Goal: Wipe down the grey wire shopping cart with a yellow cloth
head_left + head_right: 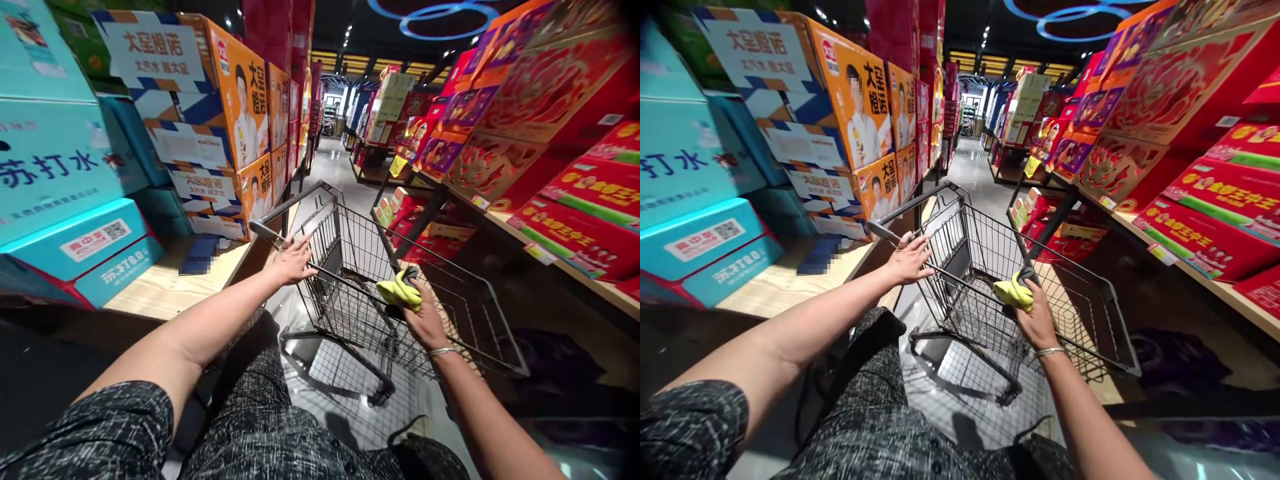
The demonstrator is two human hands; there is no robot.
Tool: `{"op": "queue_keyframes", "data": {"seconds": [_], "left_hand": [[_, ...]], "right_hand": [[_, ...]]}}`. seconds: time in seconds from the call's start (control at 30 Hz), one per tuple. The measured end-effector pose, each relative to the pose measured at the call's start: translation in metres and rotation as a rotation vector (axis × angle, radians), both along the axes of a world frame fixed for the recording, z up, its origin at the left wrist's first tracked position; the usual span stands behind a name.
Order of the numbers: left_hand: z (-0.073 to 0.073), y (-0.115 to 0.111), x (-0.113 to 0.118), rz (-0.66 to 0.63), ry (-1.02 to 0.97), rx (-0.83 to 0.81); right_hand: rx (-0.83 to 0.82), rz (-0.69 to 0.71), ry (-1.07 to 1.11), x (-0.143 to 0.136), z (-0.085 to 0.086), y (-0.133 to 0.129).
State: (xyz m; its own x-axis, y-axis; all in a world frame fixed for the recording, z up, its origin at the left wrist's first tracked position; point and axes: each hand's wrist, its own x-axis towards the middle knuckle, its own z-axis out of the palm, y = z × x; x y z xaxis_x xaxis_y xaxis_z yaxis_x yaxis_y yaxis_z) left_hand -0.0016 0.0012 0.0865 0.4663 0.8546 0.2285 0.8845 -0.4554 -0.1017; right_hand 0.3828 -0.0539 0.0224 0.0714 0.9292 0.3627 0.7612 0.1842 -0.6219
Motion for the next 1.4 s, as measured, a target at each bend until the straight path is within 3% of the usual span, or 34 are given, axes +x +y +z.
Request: {"op": "queue_keyframes", "data": {"seconds": [0.1, 0.17, 0.23, 0.4, 0.6, 0.67, 0.77, 0.87, 0.9, 1.0, 1.07, 1.17, 1.27, 1.33, 1.4], "left_hand": [[-0.010, -0.019, -0.004, -0.017, 0.025, 0.007], [-0.013, -0.033, 0.000, -0.008, 0.010, 0.026], [-0.012, -0.044, 0.004, -0.019, 0.001, 0.036], [-0.010, -0.069, 0.010, -0.038, -0.013, 0.032], [-0.011, -0.088, 0.019, -0.080, -0.084, 0.028], [-0.008, -0.093, 0.016, -0.176, -0.156, 0.016], [-0.006, -0.107, 0.000, -0.436, -0.261, -0.008], [-0.011, -0.127, -0.032, -0.625, -0.283, -0.115], [-0.014, -0.135, -0.046, -0.604, -0.288, -0.141], [-0.024, -0.153, -0.095, -0.356, -0.315, -0.146], [-0.030, -0.157, -0.130, -0.099, -0.375, -0.018], [-0.034, -0.148, -0.175, 0.239, -0.486, 0.182], [-0.035, -0.131, -0.202, 0.691, -0.550, 0.202], [-0.032, -0.119, -0.209, 0.946, -0.590, 0.134], [-0.029, -0.108, -0.211, 1.075, -0.603, 0.042]], "right_hand": [[-0.071, -0.131, -0.064, -0.020, -0.007, 0.011], [-0.115, -0.237, -0.067, -0.016, -0.009, 0.023], [-0.145, -0.237, -0.016, -0.007, -0.008, 0.037], [-0.105, 0.101, 0.091, -0.002, 0.010, 0.071], [-0.057, 0.299, 0.081, -0.057, 0.039, 0.077], [-0.065, 0.337, 0.064, -0.081, 0.047, 0.076], [-0.100, 0.364, -0.109, -0.111, 0.060, 0.078], [-0.157, 0.330, -0.250, -0.131, 0.078, 0.086], [-0.181, 0.320, -0.263, -0.135, 0.085, 0.090], [-0.167, 0.253, -0.193, -0.145, 0.109, 0.104], [-0.069, 0.160, -0.110, -0.149, 0.124, 0.112], [0.062, 0.114, -0.005, -0.155, 0.142, 0.109], [0.318, 0.100, 0.104, -0.161, 0.150, 0.082], [0.516, 0.223, 0.069, -0.165, 0.144, 0.052], [0.620, 0.486, -0.073, -0.170, 0.125, 0.017]]}}
